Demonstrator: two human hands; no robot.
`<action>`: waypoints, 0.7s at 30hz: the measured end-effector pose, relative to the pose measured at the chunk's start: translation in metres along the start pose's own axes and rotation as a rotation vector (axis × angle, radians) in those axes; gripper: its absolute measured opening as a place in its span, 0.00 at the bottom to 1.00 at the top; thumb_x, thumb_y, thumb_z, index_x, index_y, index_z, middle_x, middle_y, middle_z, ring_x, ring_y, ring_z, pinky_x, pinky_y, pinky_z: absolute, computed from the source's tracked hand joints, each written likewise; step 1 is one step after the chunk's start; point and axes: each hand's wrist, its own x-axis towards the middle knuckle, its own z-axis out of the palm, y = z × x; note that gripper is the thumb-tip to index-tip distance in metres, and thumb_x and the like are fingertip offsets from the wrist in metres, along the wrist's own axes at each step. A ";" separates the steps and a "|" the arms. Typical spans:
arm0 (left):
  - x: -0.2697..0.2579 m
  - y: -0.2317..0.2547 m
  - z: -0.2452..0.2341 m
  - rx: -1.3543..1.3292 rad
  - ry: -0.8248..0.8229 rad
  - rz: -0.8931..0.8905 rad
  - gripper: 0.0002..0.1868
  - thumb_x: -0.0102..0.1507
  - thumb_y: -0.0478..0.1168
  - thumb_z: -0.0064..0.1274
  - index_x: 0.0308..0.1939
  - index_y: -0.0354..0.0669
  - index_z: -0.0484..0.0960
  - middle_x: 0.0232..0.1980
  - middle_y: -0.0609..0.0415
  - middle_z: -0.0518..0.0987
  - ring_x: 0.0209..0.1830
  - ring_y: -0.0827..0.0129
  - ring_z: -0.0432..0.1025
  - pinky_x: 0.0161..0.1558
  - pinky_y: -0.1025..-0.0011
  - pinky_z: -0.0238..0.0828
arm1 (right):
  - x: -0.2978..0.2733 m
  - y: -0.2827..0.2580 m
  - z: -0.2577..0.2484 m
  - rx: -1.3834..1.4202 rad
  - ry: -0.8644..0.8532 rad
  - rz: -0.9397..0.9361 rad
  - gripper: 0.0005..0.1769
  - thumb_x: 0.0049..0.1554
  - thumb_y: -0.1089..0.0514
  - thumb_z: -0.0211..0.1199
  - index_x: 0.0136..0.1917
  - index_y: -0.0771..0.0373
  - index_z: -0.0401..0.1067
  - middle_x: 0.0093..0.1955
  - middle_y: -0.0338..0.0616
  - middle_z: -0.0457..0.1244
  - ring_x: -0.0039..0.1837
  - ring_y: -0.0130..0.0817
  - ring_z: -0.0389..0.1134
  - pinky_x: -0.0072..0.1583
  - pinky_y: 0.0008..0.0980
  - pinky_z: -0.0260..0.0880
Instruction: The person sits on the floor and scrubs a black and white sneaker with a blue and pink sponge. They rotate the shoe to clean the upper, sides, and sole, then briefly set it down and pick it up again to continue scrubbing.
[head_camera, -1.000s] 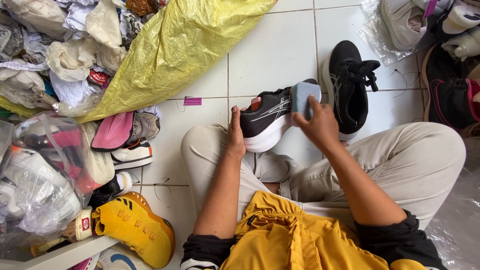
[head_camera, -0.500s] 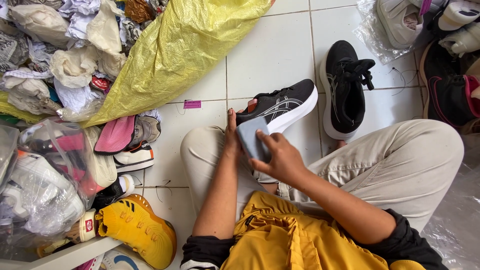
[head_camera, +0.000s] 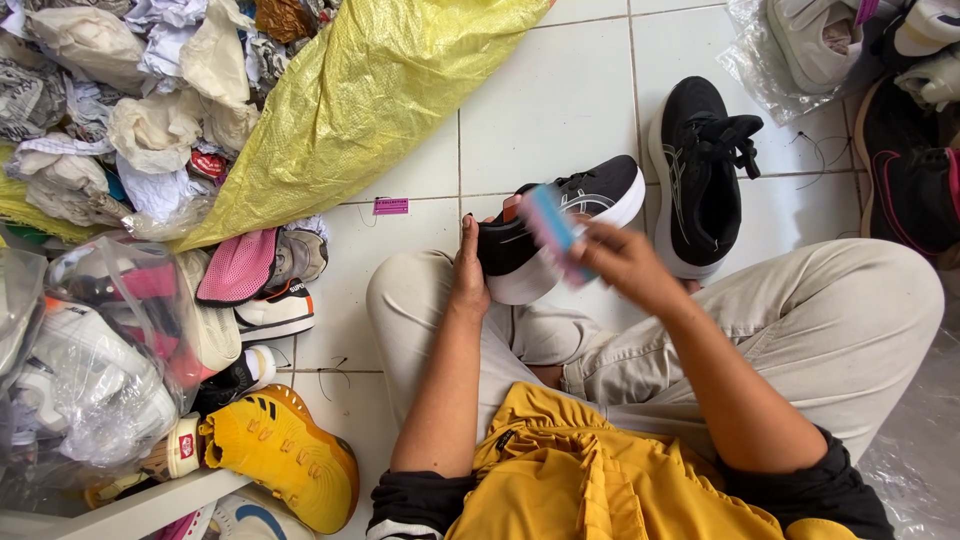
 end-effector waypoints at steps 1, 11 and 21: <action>-0.001 0.000 0.003 -0.001 0.000 -0.002 0.46 0.63 0.74 0.47 0.69 0.41 0.72 0.63 0.38 0.76 0.61 0.61 0.72 0.65 0.61 0.66 | 0.011 0.020 -0.011 -0.001 0.000 0.002 0.25 0.57 0.49 0.65 0.59 0.71 0.76 0.40 0.61 0.68 0.31 0.35 0.65 0.33 0.29 0.62; 0.006 -0.014 -0.001 0.089 -0.106 0.113 0.37 0.67 0.65 0.50 0.69 0.42 0.72 0.67 0.38 0.71 0.68 0.59 0.65 0.71 0.58 0.58 | 0.041 0.085 -0.043 -0.576 0.420 0.265 0.51 0.61 0.26 0.62 0.79 0.67 0.60 0.64 0.76 0.57 0.63 0.68 0.66 0.58 0.62 0.68; 0.024 -0.038 -0.016 0.177 -0.196 0.163 0.32 0.69 0.61 0.48 0.69 0.46 0.71 0.63 0.44 0.73 0.65 0.65 0.66 0.70 0.61 0.60 | 0.001 0.016 0.015 -0.667 0.230 0.172 0.45 0.59 0.34 0.65 0.77 0.66 0.62 0.61 0.73 0.62 0.59 0.66 0.69 0.56 0.60 0.70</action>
